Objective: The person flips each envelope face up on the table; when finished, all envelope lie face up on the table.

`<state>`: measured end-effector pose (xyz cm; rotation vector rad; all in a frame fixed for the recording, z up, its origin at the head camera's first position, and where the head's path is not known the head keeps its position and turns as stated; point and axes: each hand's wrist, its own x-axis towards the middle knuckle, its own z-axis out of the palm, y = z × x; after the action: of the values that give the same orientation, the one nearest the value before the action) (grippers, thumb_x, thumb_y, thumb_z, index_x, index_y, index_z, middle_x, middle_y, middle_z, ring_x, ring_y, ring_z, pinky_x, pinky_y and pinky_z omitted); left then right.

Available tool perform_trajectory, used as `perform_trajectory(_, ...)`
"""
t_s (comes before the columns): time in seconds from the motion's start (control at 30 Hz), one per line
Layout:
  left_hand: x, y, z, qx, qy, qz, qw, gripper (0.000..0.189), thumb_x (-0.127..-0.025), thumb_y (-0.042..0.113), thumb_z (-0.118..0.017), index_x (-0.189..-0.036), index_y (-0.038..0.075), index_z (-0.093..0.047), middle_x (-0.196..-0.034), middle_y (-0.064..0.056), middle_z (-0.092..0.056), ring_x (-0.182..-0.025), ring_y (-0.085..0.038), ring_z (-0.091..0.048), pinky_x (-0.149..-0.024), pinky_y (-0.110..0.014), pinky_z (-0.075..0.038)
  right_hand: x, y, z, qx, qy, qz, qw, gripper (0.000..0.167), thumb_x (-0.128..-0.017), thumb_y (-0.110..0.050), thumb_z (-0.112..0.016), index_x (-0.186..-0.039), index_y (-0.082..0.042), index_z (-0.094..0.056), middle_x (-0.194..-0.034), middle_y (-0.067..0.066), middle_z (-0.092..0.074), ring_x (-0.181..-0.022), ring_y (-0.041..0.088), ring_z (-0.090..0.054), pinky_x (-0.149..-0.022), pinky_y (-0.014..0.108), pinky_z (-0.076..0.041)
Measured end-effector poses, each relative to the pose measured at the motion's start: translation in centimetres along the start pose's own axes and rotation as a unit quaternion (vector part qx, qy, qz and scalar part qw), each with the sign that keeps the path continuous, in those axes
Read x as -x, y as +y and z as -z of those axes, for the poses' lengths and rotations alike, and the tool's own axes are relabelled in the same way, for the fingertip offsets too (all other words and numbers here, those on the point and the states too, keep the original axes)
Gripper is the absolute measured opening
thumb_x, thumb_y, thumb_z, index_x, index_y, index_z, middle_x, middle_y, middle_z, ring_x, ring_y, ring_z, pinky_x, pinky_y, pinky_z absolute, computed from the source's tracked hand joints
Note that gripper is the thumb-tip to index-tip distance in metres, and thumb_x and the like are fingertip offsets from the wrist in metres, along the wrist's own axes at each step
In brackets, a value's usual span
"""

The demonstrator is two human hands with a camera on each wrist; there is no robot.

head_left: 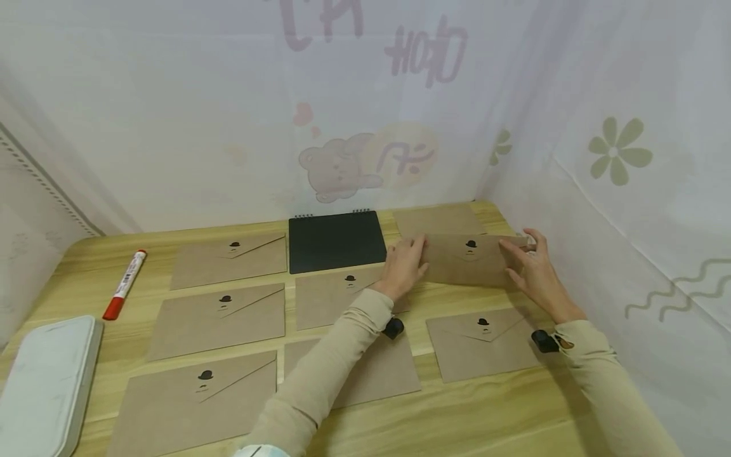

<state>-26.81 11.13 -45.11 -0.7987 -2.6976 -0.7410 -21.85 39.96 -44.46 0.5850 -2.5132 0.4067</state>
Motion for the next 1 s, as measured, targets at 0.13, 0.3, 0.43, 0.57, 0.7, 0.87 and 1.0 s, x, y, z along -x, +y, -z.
perform_trajectory(0.13, 0.3, 0.5, -0.5, -0.025, 0.003, -0.004, 0.9997, 0.044, -0.078, 0.030, -0.075, -0.111, 0.015, -0.050, -0.094, -0.001, -0.059, -0.088, -0.019, -0.056, -0.069, -0.032, -0.037, 0.0, 0.3, -0.1, 0.003, -0.013, 0.000, 0.9999, 0.061, -0.062, 0.018, -0.073, -0.119, 0.003, -0.057, -0.135, 0.036, -0.021, -0.093, 0.045, -0.045, -0.060, 0.047, -0.047)
perform_trajectory(0.3, 0.7, 0.9, -1.1, -0.042, -0.003, -0.008, 0.9991, 0.047, -0.076, 0.033, -0.076, -0.110, 0.015, -0.050, -0.092, 0.001, -0.060, -0.092, -0.019, -0.057, -0.069, -0.031, -0.035, 0.0, 0.6, -0.4, -0.002, -0.029, 0.003, 0.9996, 0.059, -0.059, 0.021, -0.069, -0.115, 0.006, -0.059, -0.131, 0.039, -0.024, -0.090, 0.045, -0.046, -0.063, 0.048, -0.047)
perform_trajectory(0.43, 1.0, 1.1, -1.4, -0.049, -0.011, 0.001, 0.9988, 0.051, -0.074, 0.035, -0.077, -0.112, 0.016, -0.049, -0.094, 0.001, -0.059, -0.093, -0.020, -0.055, -0.071, -0.033, -0.035, 0.1, 0.7, -0.6, -0.003, -0.036, 0.003, 0.9994, 0.060, -0.058, 0.022, -0.069, -0.114, 0.006, -0.060, -0.130, 0.040, -0.024, -0.090, 0.047, -0.047, -0.066, 0.052, -0.048)
perform_trajectory(0.57, 1.3, 1.0, -1.9, -0.065, -0.030, 0.014, 0.9973, 0.055, -0.075, 0.041, -0.076, -0.115, 0.017, -0.048, -0.098, -0.001, -0.060, -0.092, -0.020, -0.053, -0.073, -0.034, -0.034, 0.0, 0.7, -1.0, -0.007, -0.040, 0.008, 0.9992, 0.057, -0.057, 0.022, -0.067, -0.112, 0.006, -0.061, -0.127, 0.042, -0.026, -0.094, 0.052, -0.043, -0.069, 0.056, -0.045)
perform_trajectory(0.7, 1.6, 1.0, -2.3, -0.074, -0.050, 0.023, 0.9957, 0.060, -0.075, 0.045, -0.075, -0.119, 0.017, -0.047, -0.102, -0.003, -0.062, -0.094, -0.022, -0.053, -0.077, -0.037, -0.035, -0.1, 0.8, -1.5, -0.007, -0.056, 0.003, 0.9984, 0.056, -0.057, 0.021, -0.066, -0.110, 0.004, -0.061, -0.125, 0.042, -0.028, -0.103, 0.058, -0.038, -0.076, 0.063, -0.041)
perform_trajectory(0.87, 1.6, 1.1, -2.2, -0.079, -0.074, 0.034, 0.9936, 0.059, -0.074, 0.047, -0.074, -0.118, 0.016, -0.050, -0.101, -0.004, -0.063, -0.092, -0.023, -0.052, -0.076, -0.036, -0.034, -0.3, 0.8, -2.0, 0.005, -0.100, -0.028, 0.9946, 0.055, -0.061, 0.015, -0.066, -0.114, 0.001, -0.061, -0.129, 0.039, -0.029, -0.102, 0.054, -0.041, -0.075, 0.061, -0.041)
perform_trajectory(1.0, 1.5, 1.3, -2.0, -0.097, -0.092, 0.039, 0.9902, 0.054, -0.074, 0.046, -0.075, -0.113, 0.016, -0.052, -0.095, -0.004, -0.064, -0.086, -0.023, -0.052, -0.071, -0.034, -0.032, -0.5, 0.9, -2.4, -0.003, -0.137, -0.054, 0.9891, 0.053, -0.065, 0.012, -0.064, -0.117, 0.002, -0.060, -0.133, 0.038, -0.025, -0.111, 0.053, -0.036, -0.077, 0.061, -0.040)
